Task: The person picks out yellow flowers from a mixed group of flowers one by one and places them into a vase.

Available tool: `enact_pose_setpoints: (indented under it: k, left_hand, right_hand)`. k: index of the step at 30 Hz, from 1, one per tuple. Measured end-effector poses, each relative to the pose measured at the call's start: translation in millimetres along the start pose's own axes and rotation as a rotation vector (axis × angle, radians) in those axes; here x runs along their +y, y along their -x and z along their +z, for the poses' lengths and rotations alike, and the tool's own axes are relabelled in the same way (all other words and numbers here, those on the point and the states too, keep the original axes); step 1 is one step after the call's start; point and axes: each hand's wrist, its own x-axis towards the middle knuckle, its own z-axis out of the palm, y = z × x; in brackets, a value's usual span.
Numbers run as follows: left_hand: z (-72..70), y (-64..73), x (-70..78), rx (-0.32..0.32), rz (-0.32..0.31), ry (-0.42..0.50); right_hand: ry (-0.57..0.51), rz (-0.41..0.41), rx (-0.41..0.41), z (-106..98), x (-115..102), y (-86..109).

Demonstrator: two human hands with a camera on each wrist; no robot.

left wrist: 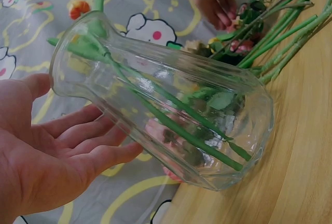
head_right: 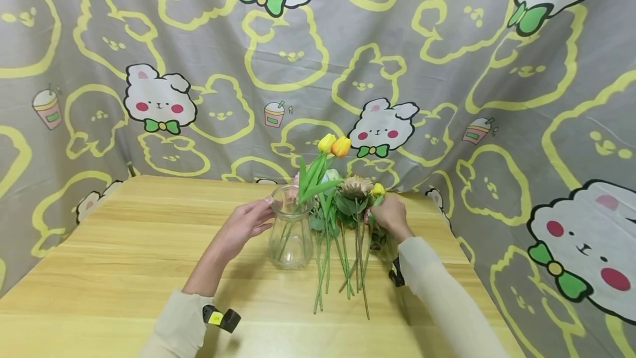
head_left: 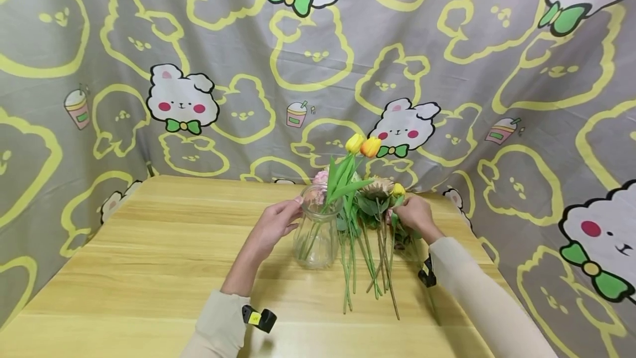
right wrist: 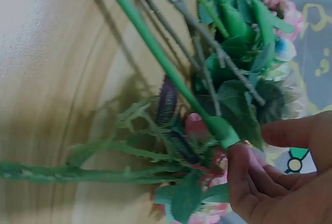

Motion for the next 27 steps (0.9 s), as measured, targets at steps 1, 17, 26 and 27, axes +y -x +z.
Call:
enact_pose_setpoints:
  k: [1, 17, 26, 27]
  left_hand:
    - [0.3, 0.2, -0.2, 0.0, -0.001, 0.001]
    - [0.1, -0.3, -2.2, 0.002, 0.004, -0.002]
    - [0.2, -1.2, -2.6, -0.006, 0.011, 0.003]
    - [0.2, -0.9, -2.7, -0.005, 0.013, 0.002]
  right_hand:
    - [0.009, 0.008, -0.004, 2, 2, -0.7]
    - [0.059, -0.002, 0.031, 24, 15, -4.8]
    - [0.06, 0.017, 0.051, 24, 14, -5.0]
    - [0.065, 0.016, 0.052, 23, 14, -5.1]
